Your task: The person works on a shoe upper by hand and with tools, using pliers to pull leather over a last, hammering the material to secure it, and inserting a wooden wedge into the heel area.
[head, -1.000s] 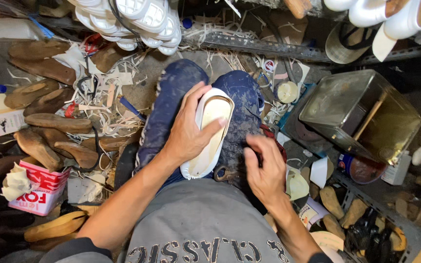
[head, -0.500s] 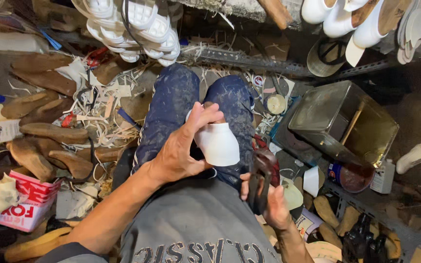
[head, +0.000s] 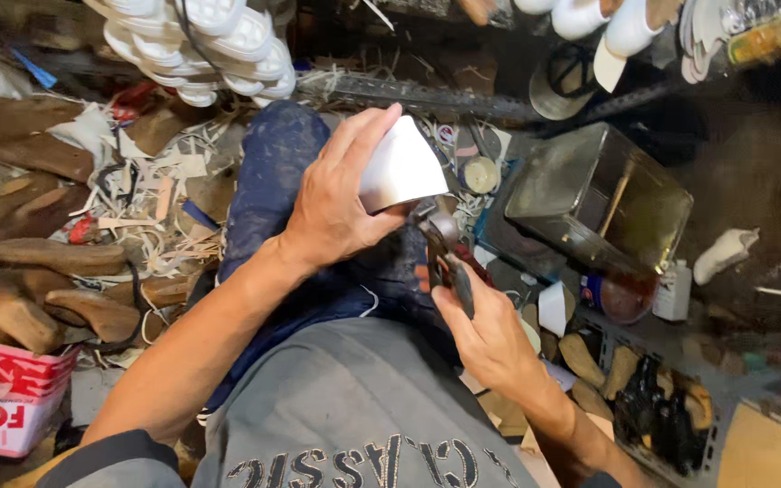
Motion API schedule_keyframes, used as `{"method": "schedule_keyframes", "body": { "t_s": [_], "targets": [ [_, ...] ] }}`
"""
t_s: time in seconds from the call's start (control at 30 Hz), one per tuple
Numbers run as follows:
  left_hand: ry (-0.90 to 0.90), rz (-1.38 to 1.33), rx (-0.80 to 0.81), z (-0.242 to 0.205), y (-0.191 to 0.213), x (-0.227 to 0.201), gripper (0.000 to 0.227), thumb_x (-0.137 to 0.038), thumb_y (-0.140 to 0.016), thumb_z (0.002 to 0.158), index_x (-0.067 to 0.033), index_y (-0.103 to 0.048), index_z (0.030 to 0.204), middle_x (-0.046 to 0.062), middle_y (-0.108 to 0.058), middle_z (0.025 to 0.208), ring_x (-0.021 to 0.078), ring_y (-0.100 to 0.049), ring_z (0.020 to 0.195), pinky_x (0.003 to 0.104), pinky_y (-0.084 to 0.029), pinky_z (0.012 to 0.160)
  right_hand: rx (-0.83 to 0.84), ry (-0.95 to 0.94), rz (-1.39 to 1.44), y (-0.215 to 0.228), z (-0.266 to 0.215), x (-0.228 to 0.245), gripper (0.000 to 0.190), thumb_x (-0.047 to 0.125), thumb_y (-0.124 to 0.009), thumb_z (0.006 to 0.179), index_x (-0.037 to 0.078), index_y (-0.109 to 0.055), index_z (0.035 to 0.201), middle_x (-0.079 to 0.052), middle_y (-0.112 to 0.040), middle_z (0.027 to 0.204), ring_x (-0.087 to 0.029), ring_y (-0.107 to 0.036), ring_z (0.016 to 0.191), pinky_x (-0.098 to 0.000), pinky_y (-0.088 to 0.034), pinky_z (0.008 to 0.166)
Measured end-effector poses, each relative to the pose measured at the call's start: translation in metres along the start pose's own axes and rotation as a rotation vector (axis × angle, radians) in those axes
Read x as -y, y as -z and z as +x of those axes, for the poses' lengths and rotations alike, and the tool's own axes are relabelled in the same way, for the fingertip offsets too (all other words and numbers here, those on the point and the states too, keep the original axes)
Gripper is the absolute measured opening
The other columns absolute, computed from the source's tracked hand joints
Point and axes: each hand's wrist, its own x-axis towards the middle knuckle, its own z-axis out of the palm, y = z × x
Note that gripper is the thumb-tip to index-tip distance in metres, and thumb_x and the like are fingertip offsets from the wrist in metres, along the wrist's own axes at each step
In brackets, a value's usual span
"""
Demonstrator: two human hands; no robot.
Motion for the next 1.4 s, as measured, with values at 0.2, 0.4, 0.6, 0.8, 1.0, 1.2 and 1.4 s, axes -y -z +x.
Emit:
{"method": "schedule_keyframes", "body": {
  "t_s": [0.2, 0.4, 0.6, 0.8, 1.0, 1.2, 1.4],
  "targets": [
    [-0.046, 0.141, -0.015, -0.001, -0.022, -0.015, 0.096, -0.015, -0.082, 0.074, -0.008, -0.034, 0.157, 0.017, -0.047, 0.152, 0.0374, -0.049, 0.142, 0.064, -0.037, 0.122, 0.014, -0.204, -0.191, 0.023, -0.007, 0.005, 0.033, 0.029, -0.044, 0.103, 0.017, -0.066, 0.124, 0.0, -0.067, 0.075, -0.016, -0.056, 0.064, -0.0291, -0.046, 0.067],
    [-0.097, 0.222, 0.006, -0.002, -0.028, -0.023, 0.11, -0.015, -0.092, 0.062, -0.0036, -0.034, 0.156, 0.021, -0.049, 0.146, 0.0417, -0.05, 0.136, 0.067, -0.038, 0.118, 0.029, -0.203, -0.503, 0.035, -0.018, 0.005, 0.019, 0.032, -0.046, 0.104, 0.016, -0.056, 0.108, -0.007, -0.065, 0.082, -0.038, -0.055, 0.071, -0.0421, -0.044, 0.069],
    [-0.094, 0.183, 0.013, 0.004, -0.022, -0.008, 0.099, -0.011, -0.082, 0.072, -0.0057, -0.031, 0.158, 0.02, -0.047, 0.146, 0.043, -0.049, 0.137, 0.067, -0.039, 0.117, -0.052, -0.016, -0.508, 0.028, -0.007, -0.009, 0.03, 0.029, -0.051, 0.102, 0.012, -0.059, 0.125, -0.01, -0.077, 0.112, -0.044, -0.066, 0.1, -0.0474, -0.047, 0.076],
    [0.032, 0.042, -0.211, 0.037, 0.008, 0.029, 0.068, -0.029, -0.075, 0.09, -0.0021, -0.046, 0.146, 0.025, -0.057, 0.141, 0.04, -0.058, 0.131, 0.046, -0.046, 0.114, -0.279, 0.485, -0.473, 0.021, -0.004, 0.027, 0.014, 0.017, -0.058, 0.102, 0.007, -0.067, 0.106, -0.007, -0.076, 0.107, -0.02, -0.075, 0.084, -0.0343, -0.06, 0.075],
    [0.178, -0.005, -0.136, 0.024, 0.002, 0.018, 0.092, -0.037, -0.08, 0.082, -0.0012, -0.034, 0.153, 0.023, -0.049, 0.149, 0.0376, -0.052, 0.137, 0.05, -0.046, 0.116, -0.044, -0.044, -0.146, 0.032, 0.031, -0.002, 0.029, 0.027, -0.047, 0.101, 0.009, -0.068, 0.109, 0.001, -0.076, 0.094, -0.01, -0.073, 0.076, -0.0269, -0.052, 0.083],
    [-0.022, 0.11, -0.092, 0.008, -0.021, -0.004, 0.091, -0.014, -0.085, 0.076, -0.0054, -0.038, 0.154, 0.019, -0.05, 0.149, 0.04, -0.052, 0.139, 0.049, -0.038, 0.121, 0.004, -0.084, -0.173, 0.033, 0.018, -0.002, 0.04, 0.026, -0.047, 0.101, 0.011, -0.059, 0.136, 0.0, -0.078, 0.108, -0.012, -0.077, 0.097, -0.03, -0.052, 0.092],
    [-0.068, 0.225, -0.031, -0.003, -0.035, -0.015, 0.108, -0.019, -0.094, 0.062, -0.0047, -0.038, 0.153, 0.018, -0.05, 0.147, 0.0399, -0.051, 0.136, 0.063, -0.037, 0.119, 0.094, -0.231, -0.26, 0.047, -0.001, -0.004, 0.048, 0.036, -0.045, 0.1, 0.014, -0.056, 0.141, 0.001, -0.078, 0.12, -0.014, -0.077, 0.11, -0.0308, -0.055, 0.097]
  ]
}}
